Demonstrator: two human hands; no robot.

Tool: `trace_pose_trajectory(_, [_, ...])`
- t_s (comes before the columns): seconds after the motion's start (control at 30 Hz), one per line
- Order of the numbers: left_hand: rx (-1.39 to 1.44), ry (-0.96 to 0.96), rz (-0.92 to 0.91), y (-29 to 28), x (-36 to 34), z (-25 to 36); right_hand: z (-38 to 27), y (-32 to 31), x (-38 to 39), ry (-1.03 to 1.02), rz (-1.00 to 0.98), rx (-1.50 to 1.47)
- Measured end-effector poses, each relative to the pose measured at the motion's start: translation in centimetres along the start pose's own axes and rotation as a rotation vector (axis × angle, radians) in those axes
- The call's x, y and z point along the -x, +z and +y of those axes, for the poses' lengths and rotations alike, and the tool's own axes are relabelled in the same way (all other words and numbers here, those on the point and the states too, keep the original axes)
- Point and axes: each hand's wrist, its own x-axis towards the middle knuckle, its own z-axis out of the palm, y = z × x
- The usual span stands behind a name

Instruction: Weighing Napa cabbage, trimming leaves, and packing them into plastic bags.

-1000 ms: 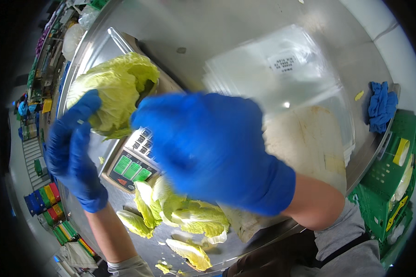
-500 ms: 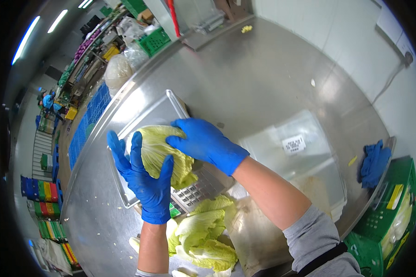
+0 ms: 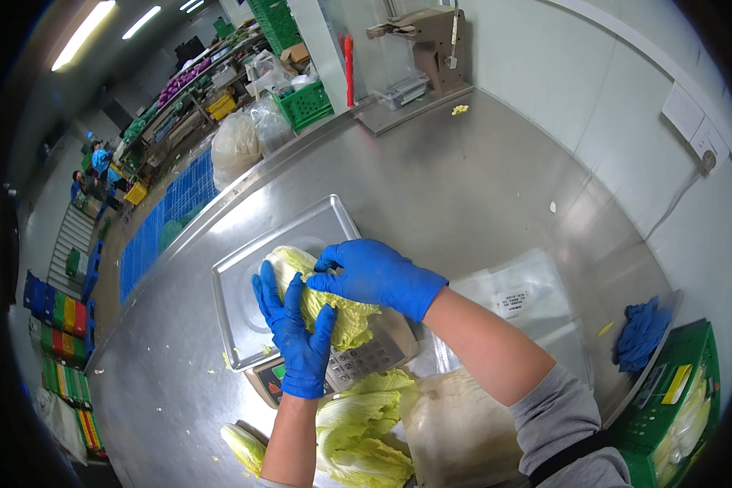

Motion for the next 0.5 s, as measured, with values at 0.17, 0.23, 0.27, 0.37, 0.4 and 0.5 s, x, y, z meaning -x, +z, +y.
trace_pose_trajectory(0.17, [0.436,-0.403,0.206,1.8,1.4,-0.5,1.4,3.8,-0.7,-0.099,0.207,-0.182])
trace_pose_trajectory(0.23, [0.814,-0.446,0.278,1.4,1.4,-0.9,-0.6,5.0,-0.4,0.045,0.182,-0.432])
trace_pose_trajectory(0.27, [0.966,-0.48,0.326,0.5,1.3,-0.4,-2.2,5.5,0.3,0.121,0.198,-0.496])
trace_pose_trajectory(0.37, [1.041,-0.381,0.251,-1.3,1.7,5.2,-4.2,4.1,5.4,-0.008,0.405,-0.382])
trace_pose_trajectory(0.4, [1.058,-0.4,0.24,-1.5,2.8,6.4,-4.0,4.2,7.9,0.017,0.408,-0.372])
trace_pose_trajectory(0.5, [0.734,-0.137,0.041,-2.7,7.3,10.8,-4.9,4.6,17.5,-0.072,0.594,-0.491])
